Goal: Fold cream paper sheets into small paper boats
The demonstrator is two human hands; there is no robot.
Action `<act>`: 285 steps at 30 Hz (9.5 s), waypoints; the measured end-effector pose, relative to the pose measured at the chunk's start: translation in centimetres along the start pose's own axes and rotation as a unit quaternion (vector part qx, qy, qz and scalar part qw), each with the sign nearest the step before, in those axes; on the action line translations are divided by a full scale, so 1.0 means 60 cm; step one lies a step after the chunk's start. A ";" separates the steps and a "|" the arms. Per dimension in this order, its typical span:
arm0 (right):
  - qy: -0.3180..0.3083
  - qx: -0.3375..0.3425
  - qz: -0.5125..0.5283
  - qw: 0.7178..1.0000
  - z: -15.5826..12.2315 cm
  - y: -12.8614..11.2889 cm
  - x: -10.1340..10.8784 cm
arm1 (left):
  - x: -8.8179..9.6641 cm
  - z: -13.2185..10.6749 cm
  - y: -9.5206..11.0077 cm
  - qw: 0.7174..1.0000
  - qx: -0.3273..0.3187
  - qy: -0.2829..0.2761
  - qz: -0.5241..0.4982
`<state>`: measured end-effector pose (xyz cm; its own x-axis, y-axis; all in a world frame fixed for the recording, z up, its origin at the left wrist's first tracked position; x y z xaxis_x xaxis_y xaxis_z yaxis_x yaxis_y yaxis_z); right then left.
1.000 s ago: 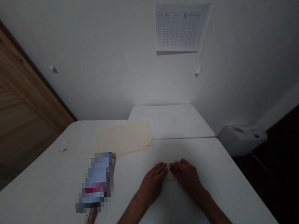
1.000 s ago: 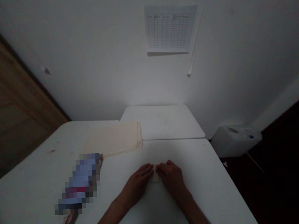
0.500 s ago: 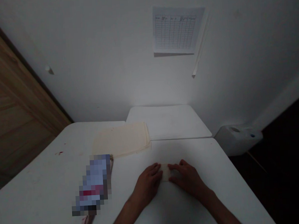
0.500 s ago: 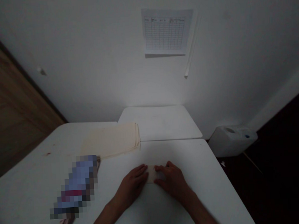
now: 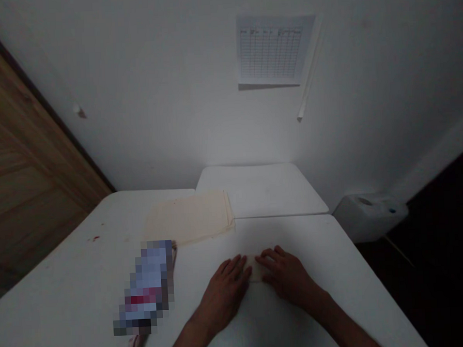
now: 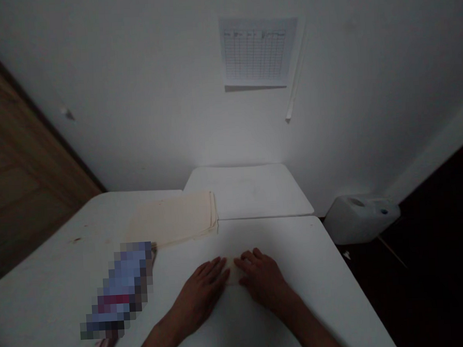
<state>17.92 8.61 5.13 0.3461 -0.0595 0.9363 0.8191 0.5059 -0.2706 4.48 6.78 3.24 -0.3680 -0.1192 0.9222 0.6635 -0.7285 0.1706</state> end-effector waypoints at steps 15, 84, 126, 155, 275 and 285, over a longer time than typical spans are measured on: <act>-0.047 -0.012 -0.011 0.999 0.020 0.007 0.009 | -0.007 0.032 -0.005 0.995 0.084 0.057 0.001; 0.046 -0.110 0.211 0.970 0.025 0.050 -0.007 | -0.002 0.048 -0.038 0.975 0.106 0.166 -0.098; 0.349 0.013 0.255 0.902 0.012 -0.006 0.044 | 0.077 0.022 -0.036 0.911 0.069 0.351 -0.206; 0.350 -0.163 0.259 0.885 0.000 0.040 0.002 | 0.029 0.018 -0.078 0.885 0.276 0.224 -0.301; 0.227 0.147 -0.029 0.962 -0.011 -0.008 -0.018 | -0.022 0.012 -0.032 0.996 -0.034 0.078 0.020; 0.143 0.064 0.037 0.987 -0.023 0.002 -0.009 | 0.018 0.015 -0.023 0.994 0.038 0.092 -0.052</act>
<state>18.48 7.53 4.29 0.5337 -0.2497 0.8080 0.7283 0.6213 -0.2890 3.72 8.25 4.32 -0.5452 -0.1714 0.8206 0.6607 -0.6904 0.2947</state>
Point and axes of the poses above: each hand's wrist, its own z-axis towards the middle knuckle, its own x-axis out of the back of the hand, y = z × x, the point moved 8 cm from there along z, towards the middle knuckle, and after that the axes turned 7 degrees about y, right-handed, at the moved point
